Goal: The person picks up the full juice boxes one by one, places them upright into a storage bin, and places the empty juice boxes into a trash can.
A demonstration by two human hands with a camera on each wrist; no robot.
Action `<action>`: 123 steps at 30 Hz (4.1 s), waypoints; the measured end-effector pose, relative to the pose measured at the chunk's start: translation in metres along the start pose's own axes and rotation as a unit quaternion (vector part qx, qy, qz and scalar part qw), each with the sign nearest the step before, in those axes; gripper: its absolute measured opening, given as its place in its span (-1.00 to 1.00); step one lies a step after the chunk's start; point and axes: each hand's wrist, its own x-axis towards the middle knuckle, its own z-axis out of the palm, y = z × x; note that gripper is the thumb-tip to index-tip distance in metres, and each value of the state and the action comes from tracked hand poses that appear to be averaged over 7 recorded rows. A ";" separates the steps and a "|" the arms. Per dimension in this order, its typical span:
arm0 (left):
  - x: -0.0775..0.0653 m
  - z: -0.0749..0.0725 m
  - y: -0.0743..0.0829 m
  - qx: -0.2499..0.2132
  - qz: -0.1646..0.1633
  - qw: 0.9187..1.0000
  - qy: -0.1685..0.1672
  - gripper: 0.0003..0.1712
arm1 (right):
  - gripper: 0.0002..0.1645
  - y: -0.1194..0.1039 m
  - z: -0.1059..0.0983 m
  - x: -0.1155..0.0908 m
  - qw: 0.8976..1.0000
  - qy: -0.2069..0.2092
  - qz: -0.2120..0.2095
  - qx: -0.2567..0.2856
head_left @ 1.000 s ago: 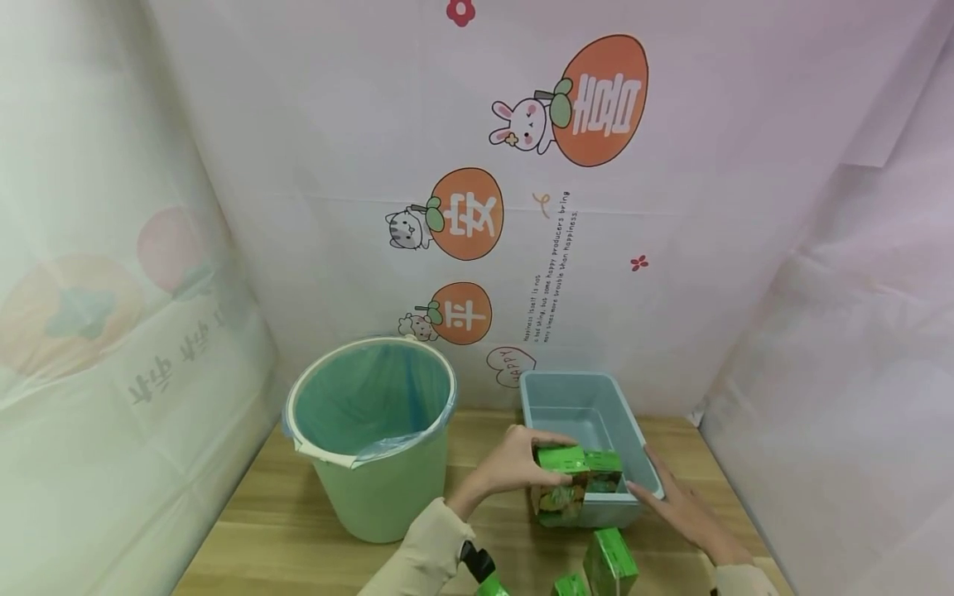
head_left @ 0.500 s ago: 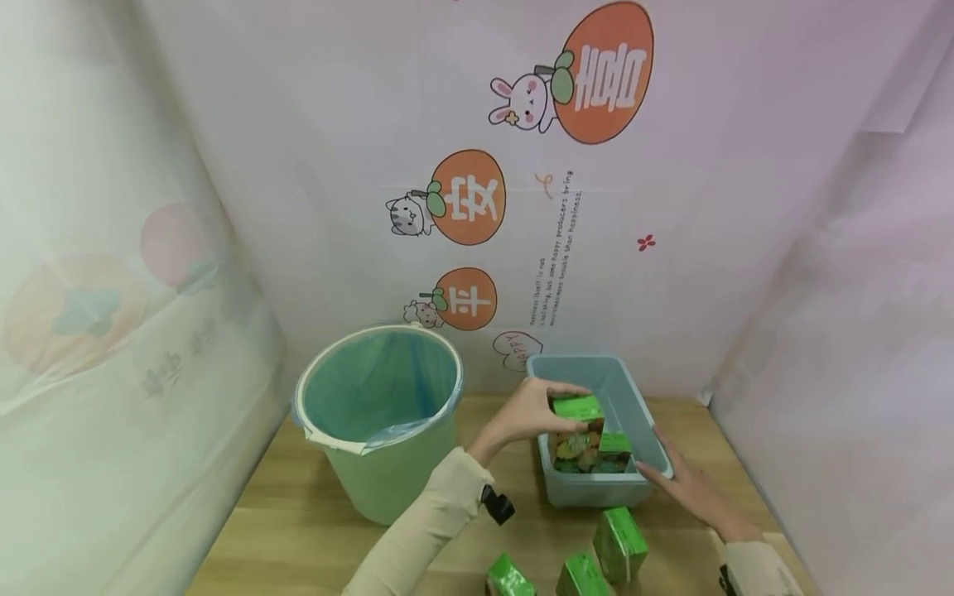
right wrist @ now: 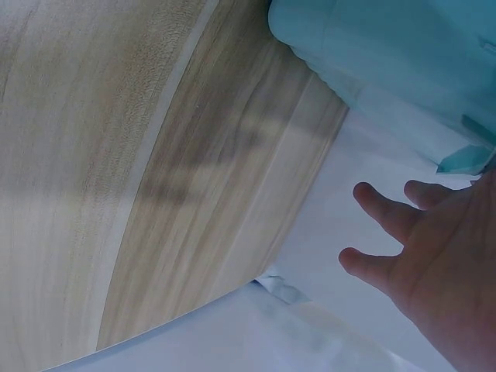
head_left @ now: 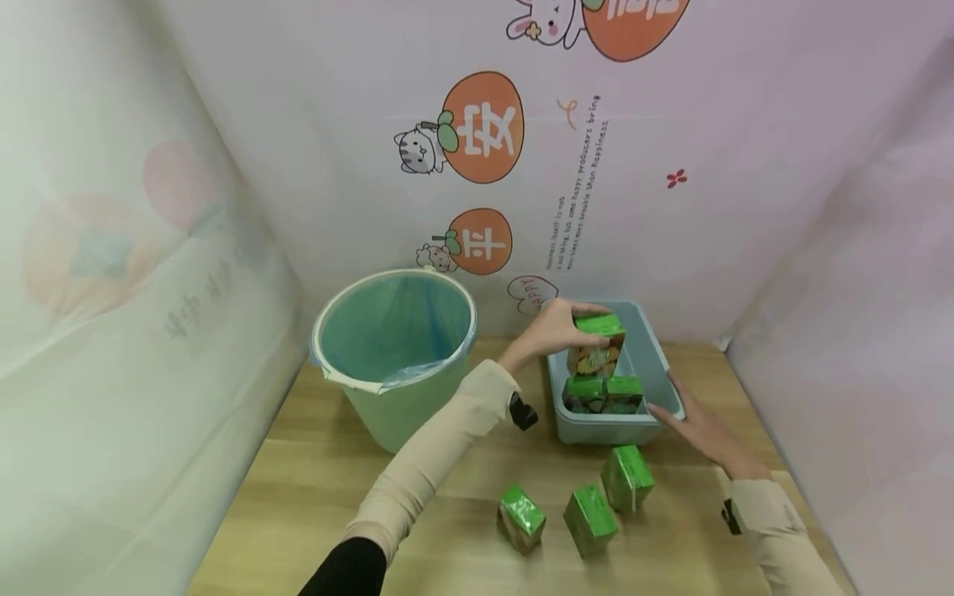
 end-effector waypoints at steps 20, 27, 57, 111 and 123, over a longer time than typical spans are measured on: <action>0.031 -0.005 -0.020 -0.017 -0.011 1.000 0.017 -0.44 | 0.12 -0.004 -0.003 -0.001 1.000 -0.021 0.000 -0.007; 0.044 -0.006 -0.024 -0.023 -0.028 0.999 -0.001 -0.43 | 0.13 -0.003 -0.002 -0.001 1.000 -0.025 0.011 -0.009; 0.100 0.029 -0.042 -0.044 -0.051 0.998 -0.019 -0.43 | 0.13 -0.005 -0.020 0.007 1.000 0.016 -0.005 -0.014; 0.051 0.085 -0.113 -0.025 -0.135 0.987 -0.085 -0.42 | 0.09 -0.011 0.003 -0.021 0.999 0.034 -0.004 -0.023; 0.056 0.085 -0.115 0.018 -0.158 0.982 -0.102 -0.44 | 0.09 -0.014 0.002 -0.015 0.999 0.032 -0.001 -0.022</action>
